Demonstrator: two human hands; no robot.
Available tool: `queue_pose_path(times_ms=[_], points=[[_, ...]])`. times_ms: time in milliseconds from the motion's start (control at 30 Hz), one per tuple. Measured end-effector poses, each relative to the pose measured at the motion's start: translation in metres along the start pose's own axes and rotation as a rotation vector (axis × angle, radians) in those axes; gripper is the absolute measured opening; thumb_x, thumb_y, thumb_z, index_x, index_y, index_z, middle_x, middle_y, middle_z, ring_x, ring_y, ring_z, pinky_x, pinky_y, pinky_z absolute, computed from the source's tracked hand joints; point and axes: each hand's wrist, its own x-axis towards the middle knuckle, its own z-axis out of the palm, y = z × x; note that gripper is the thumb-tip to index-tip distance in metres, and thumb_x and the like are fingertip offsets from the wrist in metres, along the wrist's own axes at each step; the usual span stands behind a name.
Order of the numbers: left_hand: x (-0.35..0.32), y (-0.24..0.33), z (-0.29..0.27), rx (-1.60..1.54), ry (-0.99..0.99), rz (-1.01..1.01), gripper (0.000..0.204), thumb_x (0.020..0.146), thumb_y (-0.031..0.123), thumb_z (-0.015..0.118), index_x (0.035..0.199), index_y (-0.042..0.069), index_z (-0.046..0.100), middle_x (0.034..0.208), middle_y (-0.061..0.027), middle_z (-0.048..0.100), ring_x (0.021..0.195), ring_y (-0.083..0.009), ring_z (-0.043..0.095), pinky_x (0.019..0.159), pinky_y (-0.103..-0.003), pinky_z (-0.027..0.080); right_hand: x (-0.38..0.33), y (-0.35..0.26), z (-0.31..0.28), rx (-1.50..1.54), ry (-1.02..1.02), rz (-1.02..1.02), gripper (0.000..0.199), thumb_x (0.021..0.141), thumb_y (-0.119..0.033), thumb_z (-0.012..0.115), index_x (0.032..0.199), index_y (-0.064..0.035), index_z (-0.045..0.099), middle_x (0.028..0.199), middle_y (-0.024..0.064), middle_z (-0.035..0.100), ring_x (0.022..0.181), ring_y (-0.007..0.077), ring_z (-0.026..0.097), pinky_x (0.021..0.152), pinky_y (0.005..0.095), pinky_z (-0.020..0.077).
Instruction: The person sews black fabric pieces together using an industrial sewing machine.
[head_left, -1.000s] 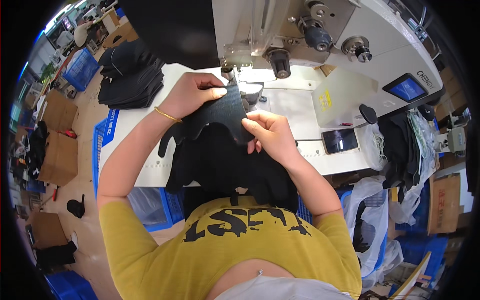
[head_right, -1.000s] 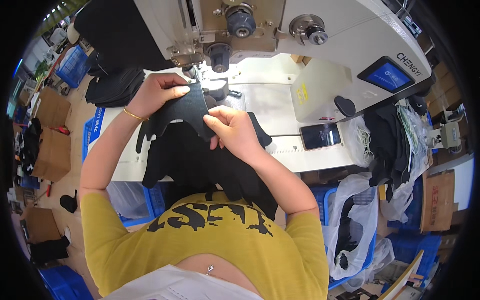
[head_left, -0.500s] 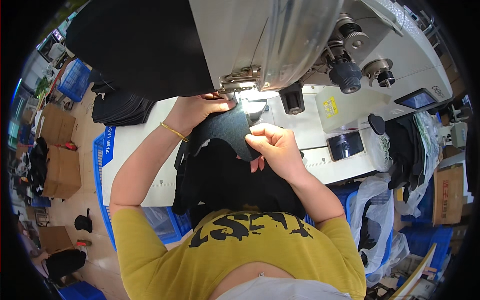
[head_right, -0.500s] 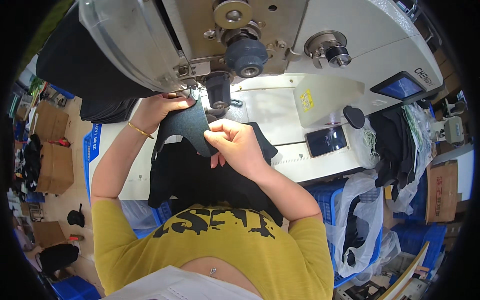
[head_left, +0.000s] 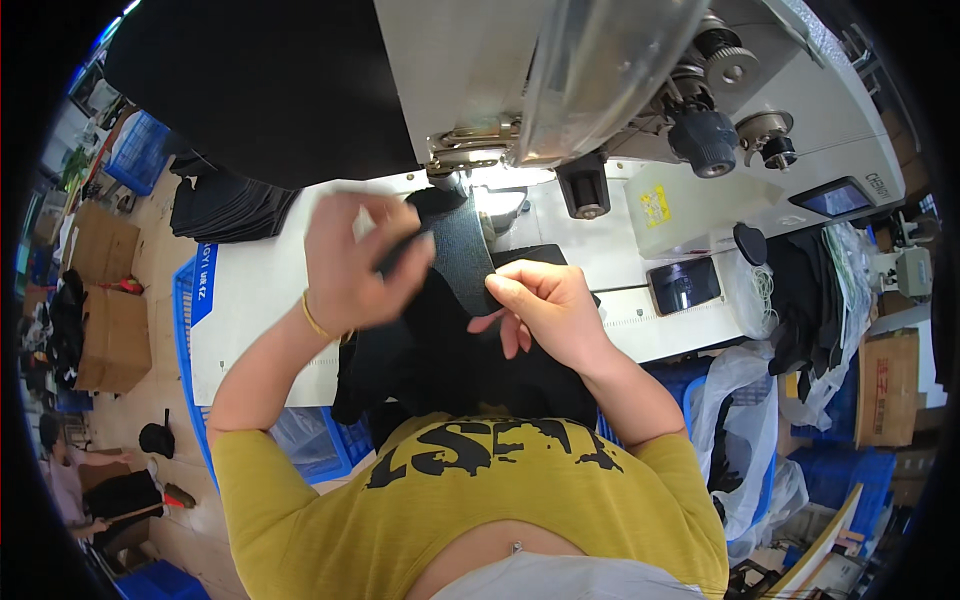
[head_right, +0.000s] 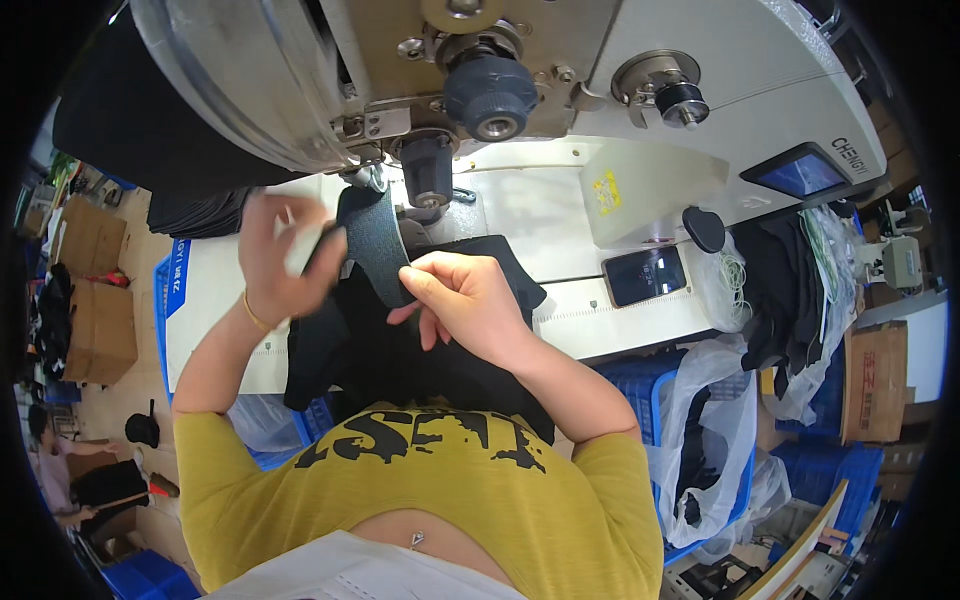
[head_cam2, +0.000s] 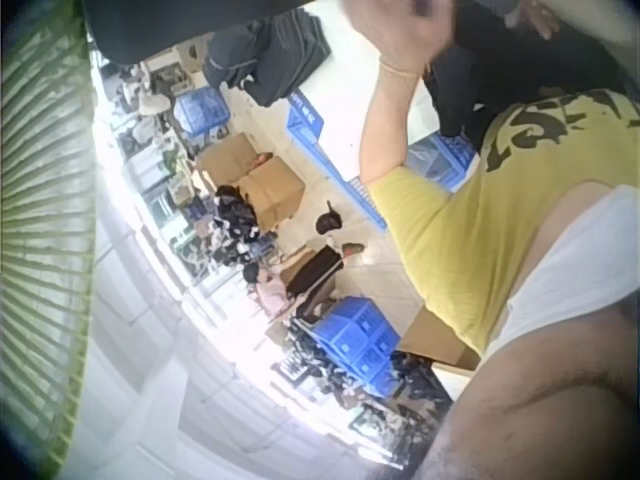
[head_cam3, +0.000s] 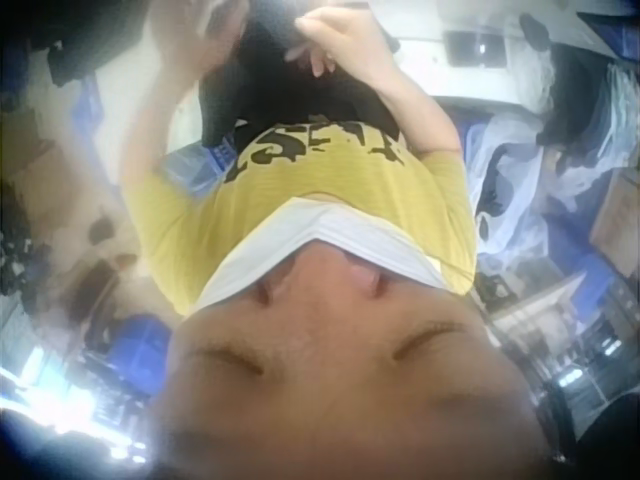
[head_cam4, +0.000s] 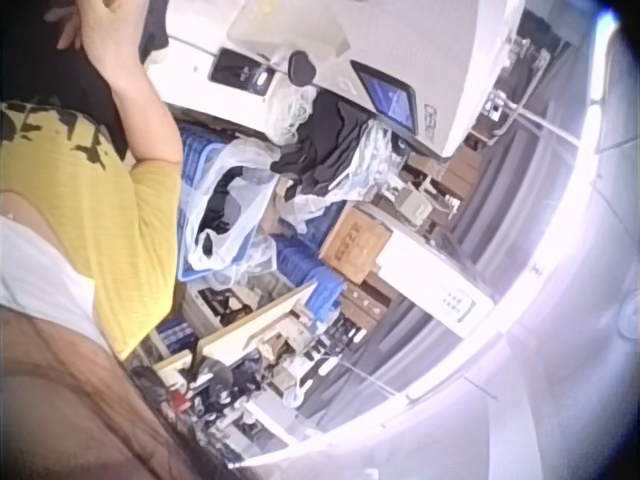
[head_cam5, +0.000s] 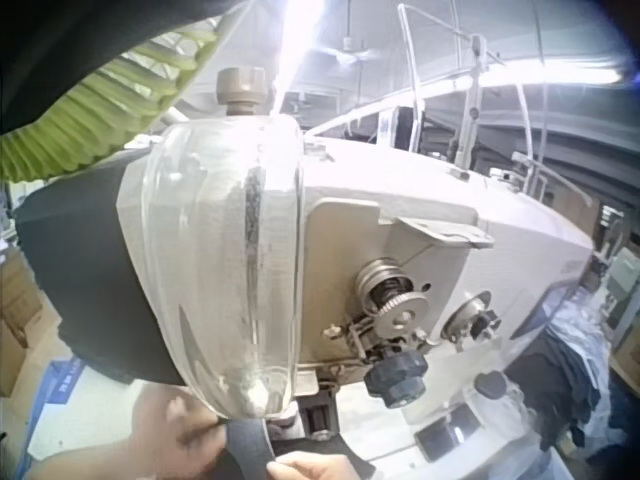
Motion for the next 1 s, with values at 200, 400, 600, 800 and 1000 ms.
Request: queue_pose_path(times_ms=[200, 400, 600, 800, 1000], points=[[-0.017, 0.025, 0.005, -0.057, -0.053, 0.331, 0.030, 0.070, 0.011, 0.069, 0.099, 0.003, 0.070, 0.102, -0.0060, 0.066, 0.069, -0.0145, 0.056, 0.061, -0.027, 0.046, 0.000, -0.003, 0.002, 0.034, -0.022, -0.035, 0.024, 0.098, -0.019, 0.055, 0.097, 0.0021, 0.065, 0.073, 0.0100, 0.070, 0.044, 0.0063, 0.054, 0.042, 0.0186, 0.0406], [-0.019, 0.019, 0.011, -0.097, -0.062, 0.339, 0.027, 0.072, 0.002, 0.068, 0.098, -0.001, 0.068, 0.107, -0.0136, 0.067, 0.074, -0.0190, 0.065, 0.062, -0.028, 0.054, 0.015, -0.005, 0.004, 0.050, -0.007, -0.083, 0.024, 0.098, -0.020, 0.055, 0.092, 0.0010, 0.066, 0.072, 0.0096, 0.070, 0.044, 0.0063, 0.055, 0.042, 0.0183, 0.0402], [-0.023, 0.000, 0.023, -0.039, -0.040, 0.336, 0.034, 0.074, 0.013, 0.065, 0.104, -0.002, 0.068, 0.106, -0.0144, 0.067, 0.084, -0.0239, 0.067, 0.070, -0.031, 0.056, 0.030, -0.002, 0.007, 0.057, 0.011, -0.132, 0.023, 0.097, -0.018, 0.055, 0.091, 0.0020, 0.065, 0.074, 0.0104, 0.070, 0.047, 0.0086, 0.059, 0.041, 0.0191, 0.0411], [-0.018, -0.015, 0.033, -0.022, 0.025, 0.333, 0.033, 0.073, 0.011, 0.065, 0.104, 0.002, 0.068, 0.106, -0.0111, 0.067, 0.088, -0.0239, 0.067, 0.070, -0.031, 0.057, 0.038, -0.006, 0.008, 0.057, 0.028, -0.174, 0.024, 0.097, -0.017, 0.056, 0.094, 0.0046, 0.065, 0.083, 0.0139, 0.072, 0.053, 0.0127, 0.063, 0.045, 0.0212, 0.0461], [-0.008, -0.022, 0.040, 0.013, 0.065, 0.309, 0.029, 0.071, 0.007, 0.066, 0.099, 0.003, 0.068, 0.106, -0.0084, 0.067, 0.089, -0.0217, 0.068, 0.068, -0.030, 0.057, 0.033, 0.000, 0.007, 0.042, 0.014, -0.140, 0.024, 0.097, -0.016, 0.054, 0.101, 0.0058, 0.064, 0.087, 0.0159, 0.072, 0.055, 0.0142, 0.065, 0.048, 0.0222, 0.0478]])
